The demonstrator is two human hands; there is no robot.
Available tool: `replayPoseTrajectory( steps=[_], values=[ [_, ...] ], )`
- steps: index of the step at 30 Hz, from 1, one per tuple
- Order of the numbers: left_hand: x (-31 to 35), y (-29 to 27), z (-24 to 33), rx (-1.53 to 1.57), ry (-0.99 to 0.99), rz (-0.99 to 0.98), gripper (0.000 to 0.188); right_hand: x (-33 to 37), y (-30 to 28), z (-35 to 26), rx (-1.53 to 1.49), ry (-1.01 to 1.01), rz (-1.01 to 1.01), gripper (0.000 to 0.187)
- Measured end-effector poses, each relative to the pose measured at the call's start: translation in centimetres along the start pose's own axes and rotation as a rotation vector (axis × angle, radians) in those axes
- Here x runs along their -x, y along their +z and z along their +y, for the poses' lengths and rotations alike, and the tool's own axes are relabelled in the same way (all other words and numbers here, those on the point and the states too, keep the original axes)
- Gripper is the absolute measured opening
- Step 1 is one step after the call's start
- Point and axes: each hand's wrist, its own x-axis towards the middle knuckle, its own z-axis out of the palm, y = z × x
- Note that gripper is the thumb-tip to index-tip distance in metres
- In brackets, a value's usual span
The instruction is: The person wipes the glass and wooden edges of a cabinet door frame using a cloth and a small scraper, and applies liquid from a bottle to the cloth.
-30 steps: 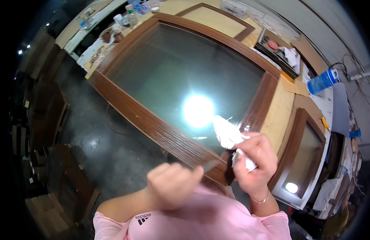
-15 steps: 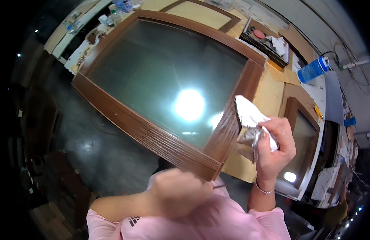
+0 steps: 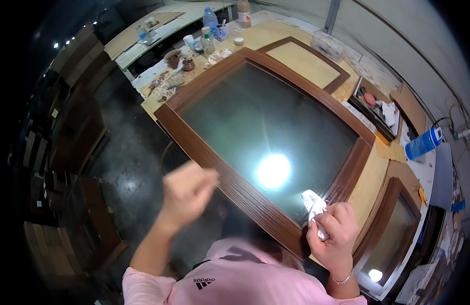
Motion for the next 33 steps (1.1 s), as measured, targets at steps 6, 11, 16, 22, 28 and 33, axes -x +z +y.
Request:
replayPoseTrajectory(
  steps=[6,11,16,22,28,33],
  values=[
    [-1.5,-6.6,-13.2,-0.059,-0.454,0.308,0.006,0.0,1.1,-1.1,0.093,0.019,-0.045,0.017],
    [-1.9,-4.1,-12.1,-0.096,-0.240,0.197,0.004,0.8,1.2,-0.8,0.112,0.087,0.001,0.017],
    [-4.0,-9.3,-17.1,-0.467,-0.416,0.302,0.005,0.6,1.7,-1.1,0.107,0.072,0.022,0.016],
    [-5.3,-6.5,-13.4,-0.481,-0.134,0.099,0.008,1.3,2.0,-0.8,0.114,0.093,0.051,0.015],
    [-5.9,-5.3,-11.1,-0.470,0.021,-0.002,0.005,1.3,2.1,-0.6,0.102,0.078,0.063,0.016],
    [-4.7,-3.9,-7.9,-0.484,0.097,-0.073,0.005,1.4,2.2,-0.5,0.103,0.074,0.070,0.017]
  ],
)
